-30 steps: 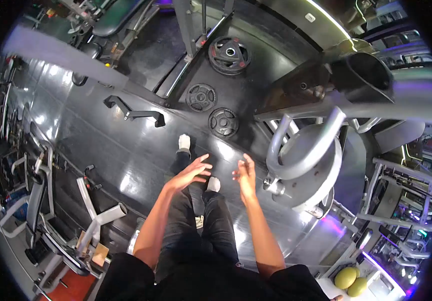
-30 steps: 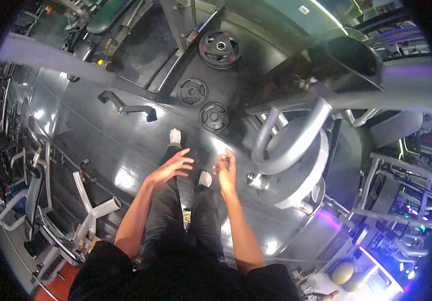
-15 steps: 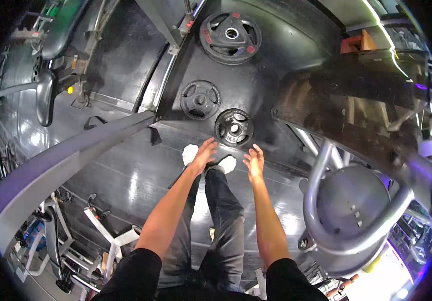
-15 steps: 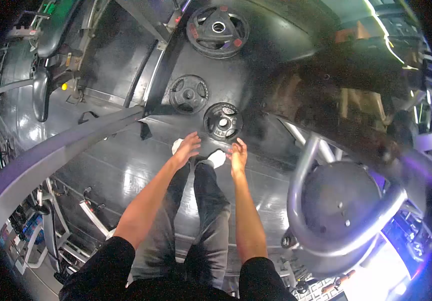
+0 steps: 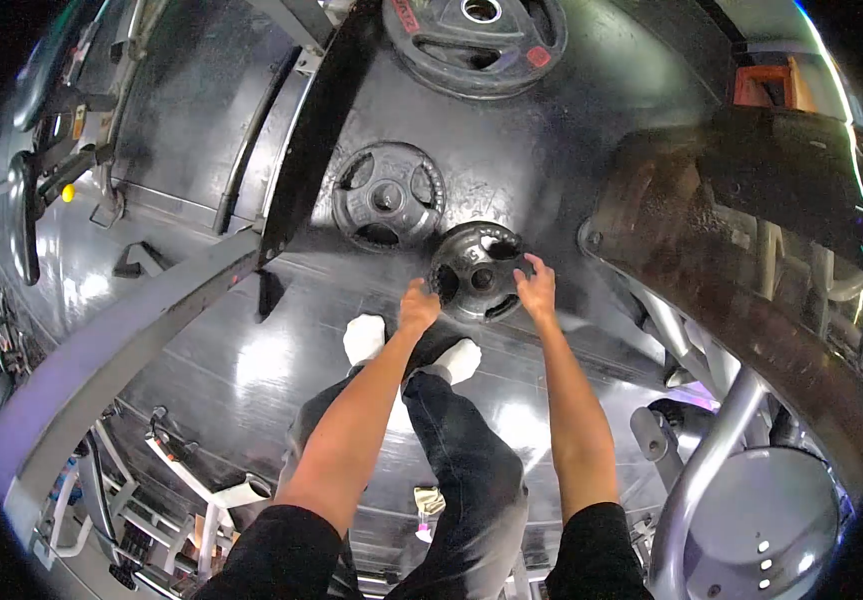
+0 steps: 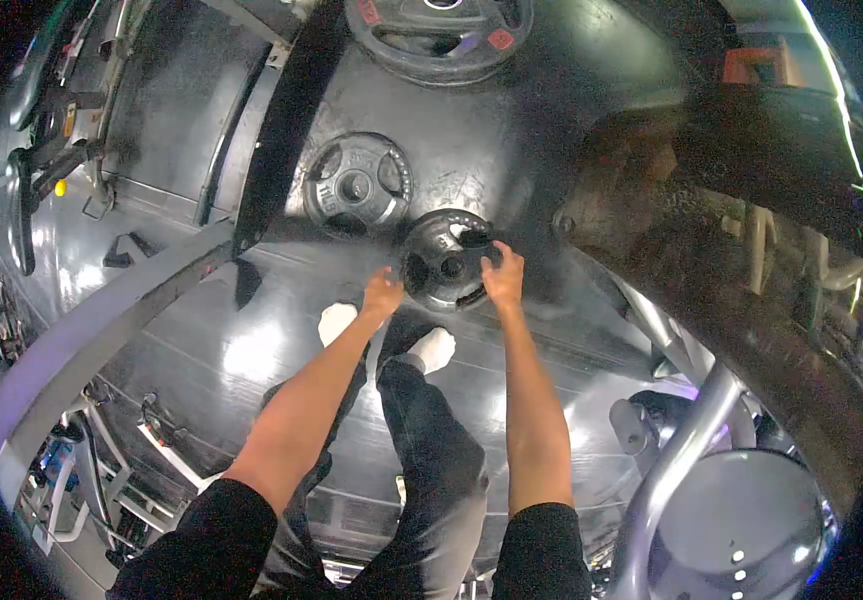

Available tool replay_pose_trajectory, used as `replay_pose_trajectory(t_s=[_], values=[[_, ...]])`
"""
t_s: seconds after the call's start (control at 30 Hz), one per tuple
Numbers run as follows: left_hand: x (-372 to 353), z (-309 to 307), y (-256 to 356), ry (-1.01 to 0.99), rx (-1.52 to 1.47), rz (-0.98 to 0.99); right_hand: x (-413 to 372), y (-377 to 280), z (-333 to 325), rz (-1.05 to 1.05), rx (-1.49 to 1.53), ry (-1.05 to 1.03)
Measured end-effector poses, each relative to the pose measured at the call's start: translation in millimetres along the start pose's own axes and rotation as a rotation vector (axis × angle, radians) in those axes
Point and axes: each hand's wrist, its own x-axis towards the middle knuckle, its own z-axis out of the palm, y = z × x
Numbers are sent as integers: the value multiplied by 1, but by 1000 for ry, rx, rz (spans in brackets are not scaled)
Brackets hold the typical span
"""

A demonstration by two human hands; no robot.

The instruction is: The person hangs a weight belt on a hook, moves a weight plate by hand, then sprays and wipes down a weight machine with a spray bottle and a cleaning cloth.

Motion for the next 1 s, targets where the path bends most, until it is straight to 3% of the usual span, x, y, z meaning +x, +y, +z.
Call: replay_pose_trajectory(t_s=[0.07,0.1,0.17,0.27,0.43,0.57,0.93,1.0], values=[[34,41,-35,180,-37,-12,14,-10,1,-18,-22,-2],[32,41,-27,181,-36,-18,21,-15,2,51,-45,-55],[11,28,9,89,-65,-210,31,-19,4,183,-90,-104],[1,30,23,122,-182,-213,37,-14,10,260,-70,-169],[32,51,-3,342,-81,-54,36,-6,15,194,-96,-77],[30,39,12,280,0,-109,42,-13,17,245,-121,-85],[23,15,-4,165,270,112,26,-4,18,192,-84,-51],[18,-7,-5,112,301,69,17,-13,8,221,7,-213]])
